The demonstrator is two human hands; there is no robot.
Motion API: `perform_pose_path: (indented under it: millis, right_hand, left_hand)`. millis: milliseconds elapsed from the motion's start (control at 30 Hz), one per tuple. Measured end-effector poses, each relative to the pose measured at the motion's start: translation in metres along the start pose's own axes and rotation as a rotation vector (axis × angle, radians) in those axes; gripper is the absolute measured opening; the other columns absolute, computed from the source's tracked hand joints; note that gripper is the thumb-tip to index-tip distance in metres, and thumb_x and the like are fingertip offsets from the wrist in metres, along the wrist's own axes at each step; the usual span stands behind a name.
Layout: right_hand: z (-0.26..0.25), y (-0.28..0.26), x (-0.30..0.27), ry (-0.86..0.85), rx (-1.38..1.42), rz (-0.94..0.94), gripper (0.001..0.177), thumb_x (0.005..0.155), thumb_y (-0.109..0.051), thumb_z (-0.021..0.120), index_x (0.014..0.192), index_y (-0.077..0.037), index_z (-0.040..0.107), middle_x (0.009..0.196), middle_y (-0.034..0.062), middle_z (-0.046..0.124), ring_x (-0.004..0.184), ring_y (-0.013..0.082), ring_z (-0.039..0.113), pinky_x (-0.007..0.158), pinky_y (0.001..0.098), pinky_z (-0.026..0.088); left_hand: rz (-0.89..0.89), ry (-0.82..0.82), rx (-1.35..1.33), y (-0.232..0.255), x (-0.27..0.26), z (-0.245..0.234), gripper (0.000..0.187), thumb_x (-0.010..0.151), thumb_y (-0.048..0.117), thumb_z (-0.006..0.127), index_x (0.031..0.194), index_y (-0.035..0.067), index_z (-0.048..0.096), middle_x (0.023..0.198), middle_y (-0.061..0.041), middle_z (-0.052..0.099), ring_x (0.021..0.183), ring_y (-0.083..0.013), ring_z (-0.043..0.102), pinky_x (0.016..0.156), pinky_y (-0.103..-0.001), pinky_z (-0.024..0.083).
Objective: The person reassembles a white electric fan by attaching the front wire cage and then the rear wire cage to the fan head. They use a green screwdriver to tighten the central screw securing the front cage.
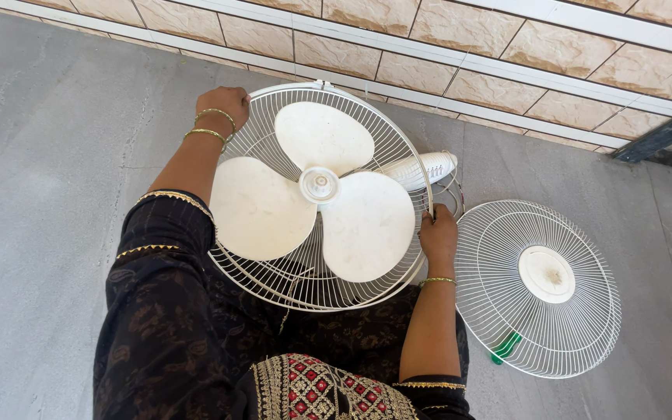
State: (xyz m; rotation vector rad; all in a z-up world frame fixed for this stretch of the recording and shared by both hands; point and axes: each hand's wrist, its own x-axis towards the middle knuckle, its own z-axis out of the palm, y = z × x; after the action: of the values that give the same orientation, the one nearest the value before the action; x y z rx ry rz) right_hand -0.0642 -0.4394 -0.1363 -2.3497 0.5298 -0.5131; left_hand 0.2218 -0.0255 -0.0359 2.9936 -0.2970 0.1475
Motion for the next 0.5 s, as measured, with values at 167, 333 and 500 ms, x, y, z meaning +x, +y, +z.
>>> perform_pose_path:
  millis: [167, 333, 500]
  right_hand:
    - [0.005, 0.009, 0.001, 0.013, -0.028, -0.026, 0.020, 0.095, -0.012, 0.064, 0.108, 0.003, 0.066, 0.099, 0.0228, 0.069, 0.090, 0.0412, 0.065, 0.079, 0.0501, 0.050]
    - [0.008, 0.015, 0.002, 0.040, -0.038, -0.061, 0.020, 0.094, -0.011, 0.065, 0.108, 0.003, 0.066, 0.100, 0.0235, 0.069, 0.091, 0.0425, 0.065, 0.080, 0.0510, 0.050]
    - [0.007, 0.015, 0.002, 0.025, -0.022, -0.036, 0.021, 0.094, -0.010, 0.065, 0.109, 0.003, 0.067, 0.101, 0.0232, 0.070, 0.092, 0.0413, 0.066, 0.081, 0.0502, 0.051]
  left_hand:
    - [-0.015, -0.042, -0.033, -0.006, -0.012, -0.005, 0.036, 0.109, 0.033, 0.042, 0.115, 0.016, 0.073, 0.099, -0.011, 0.075, 0.094, -0.0323, 0.070, 0.083, -0.047, 0.055]
    - [0.108, 0.086, 0.014, -0.011, -0.016, 0.002, 0.032, 0.107, 0.031, 0.048, 0.107, 0.012, 0.074, 0.101, -0.011, 0.074, 0.098, -0.0303, 0.068, 0.082, -0.047, 0.055]
    - [0.089, 0.064, 0.026, -0.013, -0.016, 0.008, 0.031, 0.109, 0.032, 0.049, 0.107, 0.011, 0.072, 0.102, -0.011, 0.073, 0.097, -0.0303, 0.068, 0.082, -0.046, 0.056]
